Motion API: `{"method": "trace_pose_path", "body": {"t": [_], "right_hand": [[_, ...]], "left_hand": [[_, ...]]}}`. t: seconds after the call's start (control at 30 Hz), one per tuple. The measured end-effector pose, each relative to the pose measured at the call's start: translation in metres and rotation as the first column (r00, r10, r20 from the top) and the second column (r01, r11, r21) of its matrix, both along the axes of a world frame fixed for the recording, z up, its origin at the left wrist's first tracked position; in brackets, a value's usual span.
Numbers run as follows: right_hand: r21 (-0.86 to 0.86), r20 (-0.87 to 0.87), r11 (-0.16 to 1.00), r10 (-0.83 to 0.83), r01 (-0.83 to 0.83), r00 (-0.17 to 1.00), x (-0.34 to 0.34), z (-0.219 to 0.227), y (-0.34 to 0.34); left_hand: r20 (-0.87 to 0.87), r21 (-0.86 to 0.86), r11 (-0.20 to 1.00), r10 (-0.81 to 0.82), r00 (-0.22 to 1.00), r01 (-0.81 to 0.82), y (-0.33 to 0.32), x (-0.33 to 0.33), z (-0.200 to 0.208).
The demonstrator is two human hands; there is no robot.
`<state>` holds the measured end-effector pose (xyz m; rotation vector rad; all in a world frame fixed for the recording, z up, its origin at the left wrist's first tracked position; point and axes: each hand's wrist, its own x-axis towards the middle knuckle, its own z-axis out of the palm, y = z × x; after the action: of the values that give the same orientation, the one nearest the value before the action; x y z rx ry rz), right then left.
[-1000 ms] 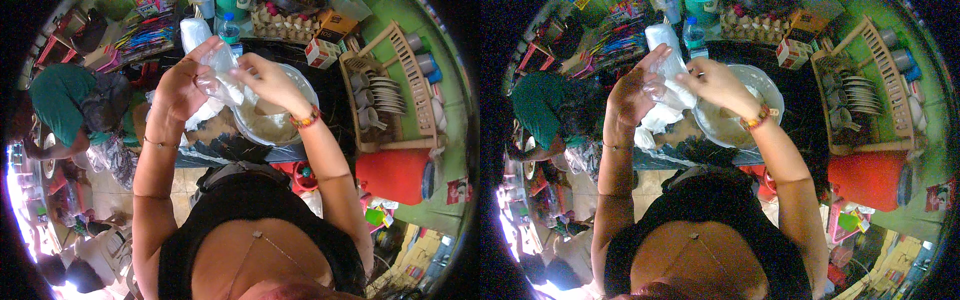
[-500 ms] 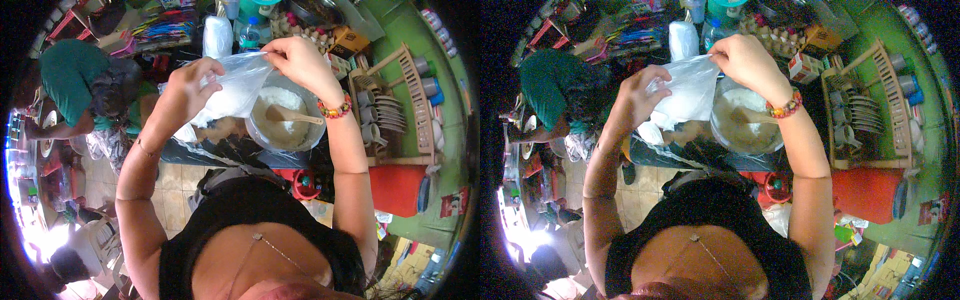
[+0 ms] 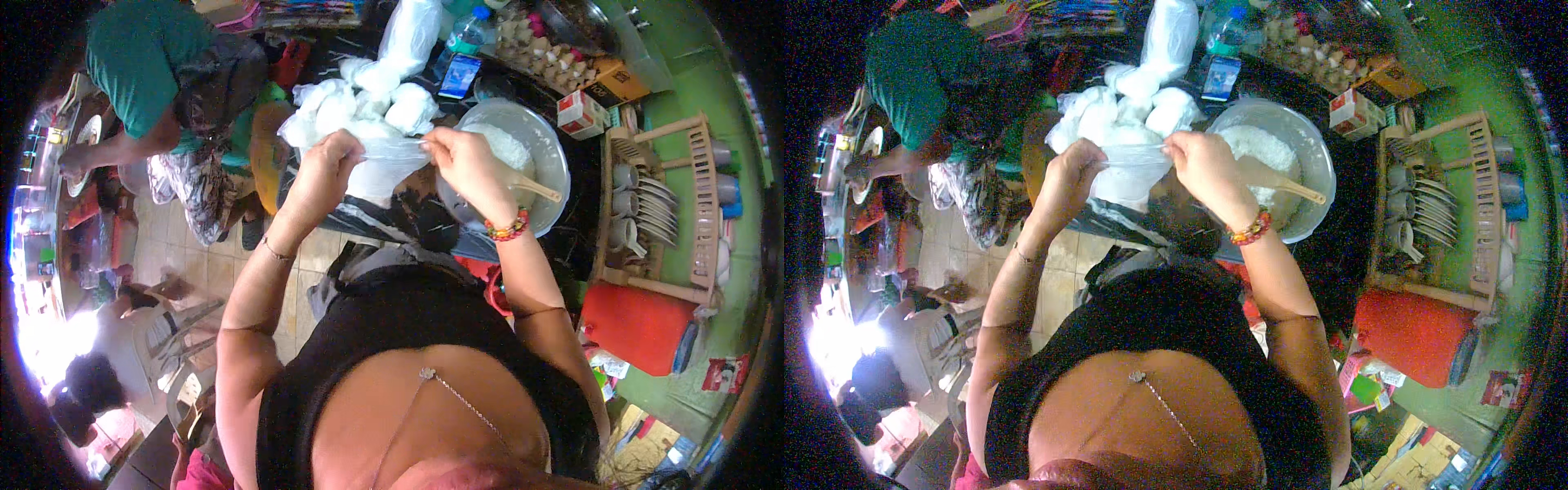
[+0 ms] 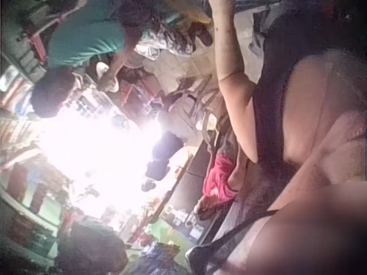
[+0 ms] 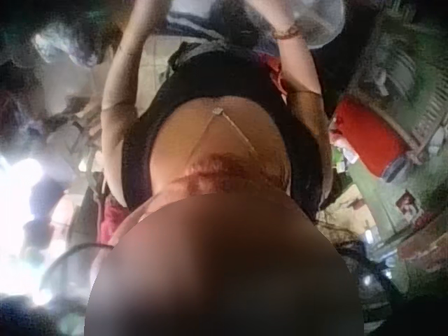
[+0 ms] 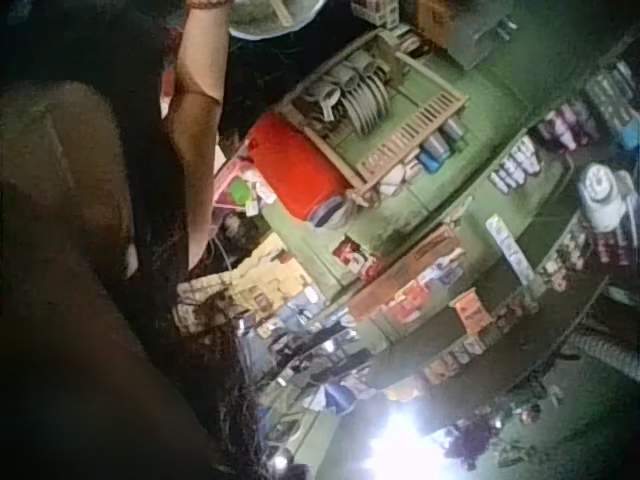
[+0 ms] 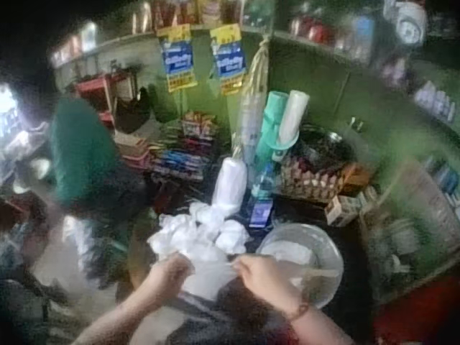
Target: The person scoops a white substance from a large metal bowl into small plastic bags using a wooden spoon. They then tie the bags and place them on the counter. The person also moves a green plastic stool and a fan during the process.
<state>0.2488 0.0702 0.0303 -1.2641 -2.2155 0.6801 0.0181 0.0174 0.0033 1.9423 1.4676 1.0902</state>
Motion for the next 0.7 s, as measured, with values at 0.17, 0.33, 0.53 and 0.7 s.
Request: {"method": "trace_pose_path", "body": {"t": [0.17,0.33,0.53,0.7], "right_hand": [[0.021,-0.218,0.959,0.28,-0.282,0.935,-0.038,0.012,-0.019],[-0.062,-0.536,0.93,0.275,-0.362,0.798,-0.03,-0.007,-0.028],[-0.281,-0.554,0.876,0.185,-0.391,0.811,-0.03,-0.096,-0.06],[-0.347,-0.417,0.931,-0.047,-0.111,0.908,0.017,-0.08,-0.075]], "left_hand": [[-0.061,-0.109,0.992,-0.071,0.996,0.064,-0.009,0.003,0.009],[0.07,-0.179,0.984,-0.007,0.997,0.019,-0.015,0.008,0.023],[0.28,-0.008,0.872,-0.468,0.838,0.489,-0.018,0.055,0.069],[0.757,-0.08,0.93,-0.178,0.629,0.36,0.014,0.05,0.091]]}}
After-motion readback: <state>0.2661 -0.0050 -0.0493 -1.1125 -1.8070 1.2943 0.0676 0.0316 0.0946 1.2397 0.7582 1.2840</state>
